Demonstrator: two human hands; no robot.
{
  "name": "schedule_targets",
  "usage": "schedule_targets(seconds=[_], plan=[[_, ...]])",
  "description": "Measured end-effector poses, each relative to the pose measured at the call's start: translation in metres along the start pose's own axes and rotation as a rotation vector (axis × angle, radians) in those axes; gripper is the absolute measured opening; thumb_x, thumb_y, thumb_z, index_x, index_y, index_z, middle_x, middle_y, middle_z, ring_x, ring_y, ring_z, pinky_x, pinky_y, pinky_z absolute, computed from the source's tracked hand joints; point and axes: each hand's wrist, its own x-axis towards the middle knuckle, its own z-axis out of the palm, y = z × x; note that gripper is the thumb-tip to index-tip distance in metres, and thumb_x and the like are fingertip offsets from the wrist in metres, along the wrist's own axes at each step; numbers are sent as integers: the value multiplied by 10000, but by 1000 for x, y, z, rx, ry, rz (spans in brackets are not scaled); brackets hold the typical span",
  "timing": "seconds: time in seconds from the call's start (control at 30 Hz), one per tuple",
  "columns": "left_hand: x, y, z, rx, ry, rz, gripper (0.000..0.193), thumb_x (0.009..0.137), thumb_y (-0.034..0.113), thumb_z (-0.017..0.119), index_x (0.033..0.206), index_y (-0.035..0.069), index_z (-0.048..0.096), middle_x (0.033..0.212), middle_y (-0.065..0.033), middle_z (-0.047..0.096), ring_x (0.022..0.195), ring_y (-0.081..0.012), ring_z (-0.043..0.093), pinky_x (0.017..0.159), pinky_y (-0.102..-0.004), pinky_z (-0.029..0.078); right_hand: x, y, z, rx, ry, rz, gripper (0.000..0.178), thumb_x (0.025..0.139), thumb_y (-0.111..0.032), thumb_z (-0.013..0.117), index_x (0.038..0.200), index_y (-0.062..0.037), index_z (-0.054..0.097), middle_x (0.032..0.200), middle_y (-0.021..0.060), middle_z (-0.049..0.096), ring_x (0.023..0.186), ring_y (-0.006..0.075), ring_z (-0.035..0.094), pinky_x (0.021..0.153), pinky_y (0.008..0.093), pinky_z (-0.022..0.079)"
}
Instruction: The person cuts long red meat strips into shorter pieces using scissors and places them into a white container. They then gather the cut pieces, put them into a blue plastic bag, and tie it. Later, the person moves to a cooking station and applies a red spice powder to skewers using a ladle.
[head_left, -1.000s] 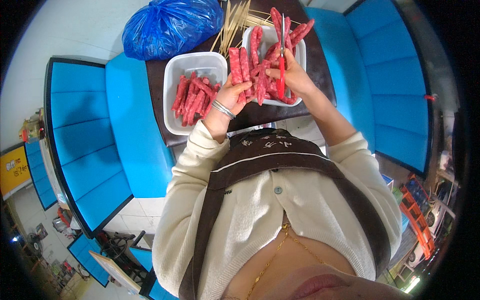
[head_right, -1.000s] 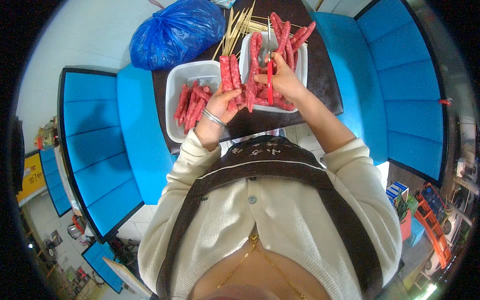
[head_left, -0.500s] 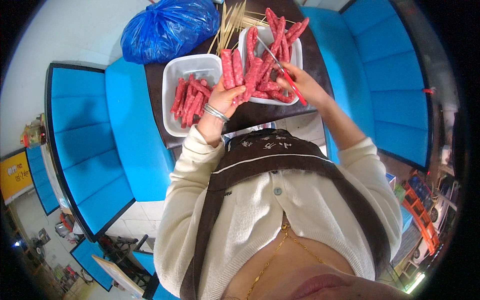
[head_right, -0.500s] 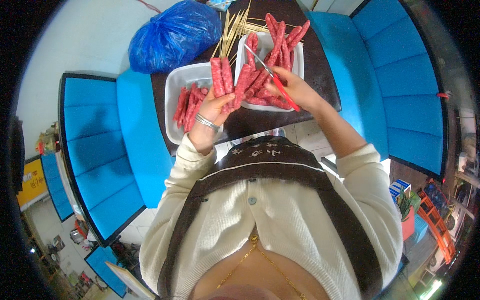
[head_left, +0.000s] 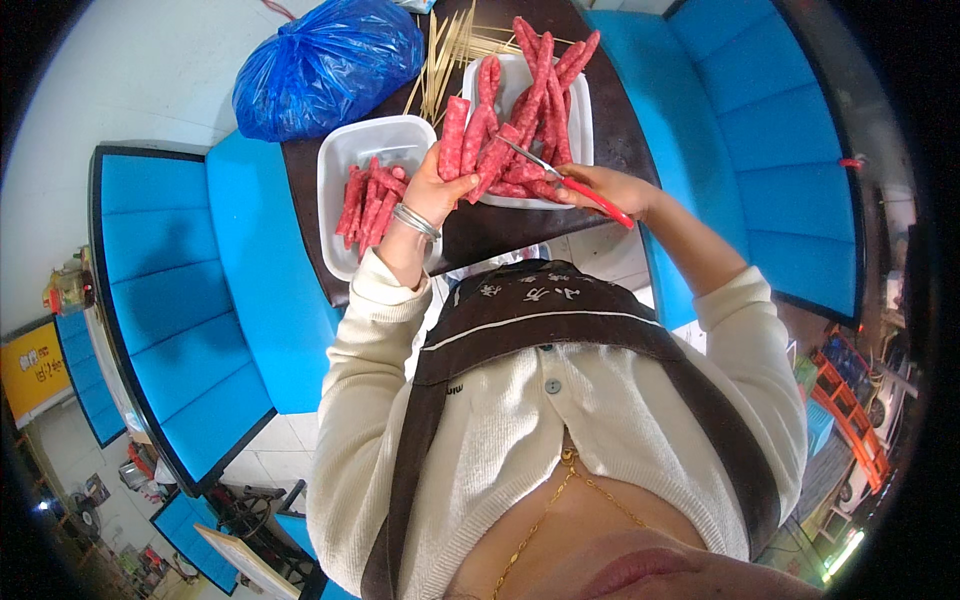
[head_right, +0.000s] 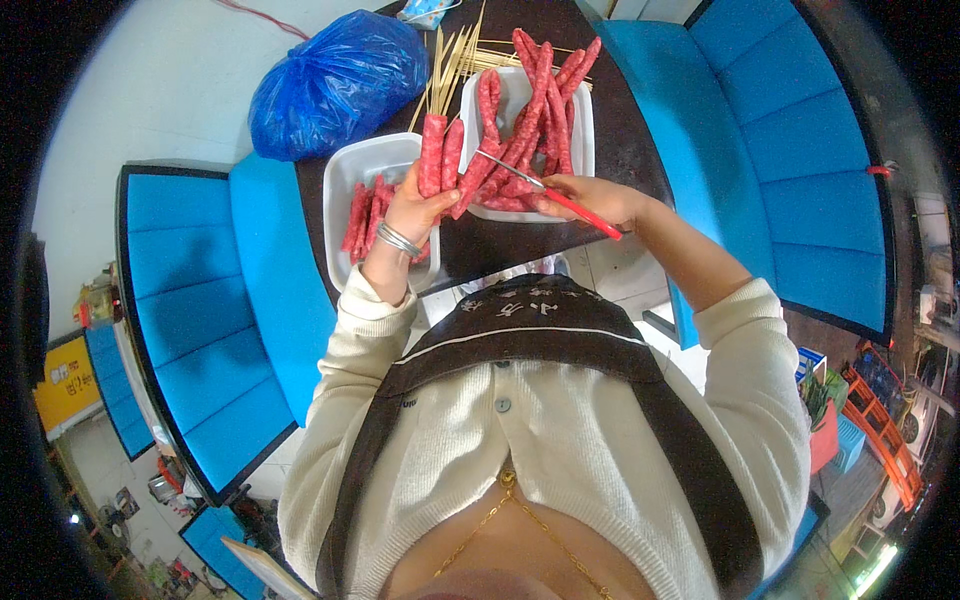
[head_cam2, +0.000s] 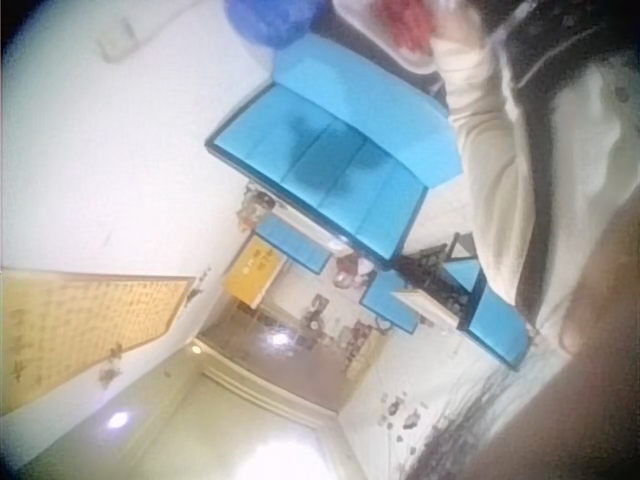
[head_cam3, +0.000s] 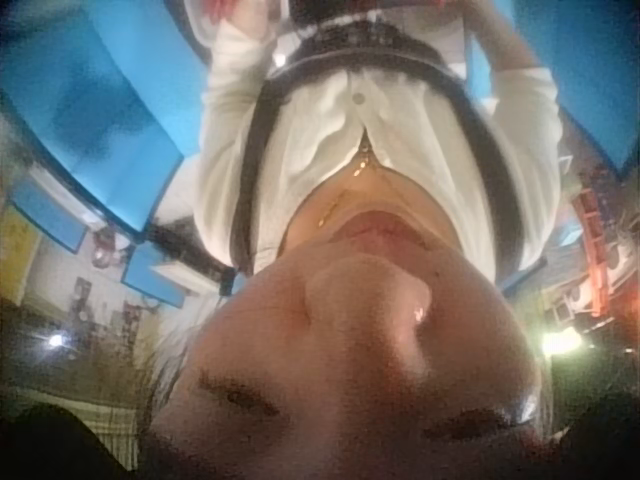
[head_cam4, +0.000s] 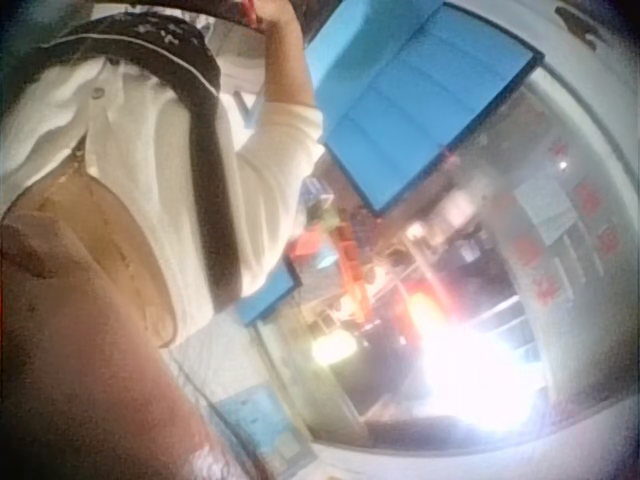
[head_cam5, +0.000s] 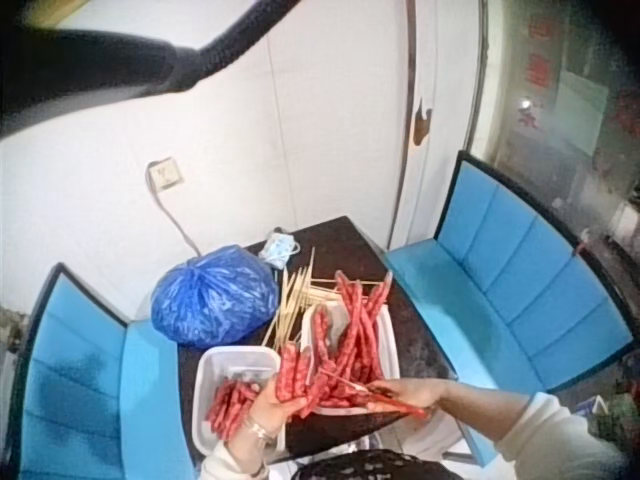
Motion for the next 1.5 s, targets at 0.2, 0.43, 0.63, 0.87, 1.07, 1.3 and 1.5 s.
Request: schedule_targets(seconds=[0.2, 0.43, 0.63, 0.87, 1.07, 1.3, 1.5], plan=[[3, 3, 3, 138, -2, -88, 466, 674, -14, 654, 1079, 54, 432, 914, -31, 545, 822, -111, 526, 730, -252, 442, -3, 2, -2, -36, -29, 51, 603, 787, -500, 520, 1174, -46, 434, 736, -7, 436, 630, 68, 402, 523, 205, 332], [15, -4, 9, 186, -37, -38, 462, 666, -24, 648, 1072, 34, 435, 907, -36, 554, 824, -127, 534, 737, -251, 438, -4, 5, -3, 130, -47, 152, 448, 793, -495, 509, 941, -71, 506, 650, -10, 427, 523, 68, 409, 439, 208, 328], [44, -30, 8, 230, -55, -146, 488, 672, -53, 624, 1112, 32, 428, 957, -62, 555, 846, -147, 544, 750, -265, 445, 1, 19, -7, 123, 18, 158, 433, 783, -507, 509, 770, -75, 492, 565, -19, 401, 430, 68, 390, 372, 211, 307], [81, -56, 12, 320, -119, -202, 496, 675, -77, 604, 1127, 23, 427, 996, -78, 554, 890, -173, 541, 802, -288, 431, 12, 32, -26, 92, 57, 167, 391, 789, -459, 526, 789, -68, 524, 498, -3, 413, 401, 89, 405, 367, 228, 306], [105, -53, 10, 435, 152, 10, 301, 701, -28, 612, 955, 59, 475, 729, -10, 563, 542, -82, 491, 468, -203, 396, 22, 45, -37, -254, 208, -3, 382, 780, -417, 543, 879, -48, 538, 655, 90, 556, 610, 214, 544, 556, 318, 419], [147, -27, 36, 770, -77, 179, 363, 683, 86, 659, 995, 31, 481, 772, -57, 598, 643, -145, 567, 598, -265, 458, 44, 37, -57, -755, 311, -122, 382, 755, -412, 544, 911, -64, 539, 831, 203, 583, 799, 367, 556, 691, 441, 435], [153, -17, 45, 1104, -94, 182, 421, 632, 110, 684, 998, 60, 481, 780, -107, 594, 693, -180, 587, 645, -286, 464, 47, 14, -74, -1017, 322, -114, 254, 778, -268, 459, 882, -56, 554, 823, 175, 599, 779, 346, 576, 664, 433, 460]])
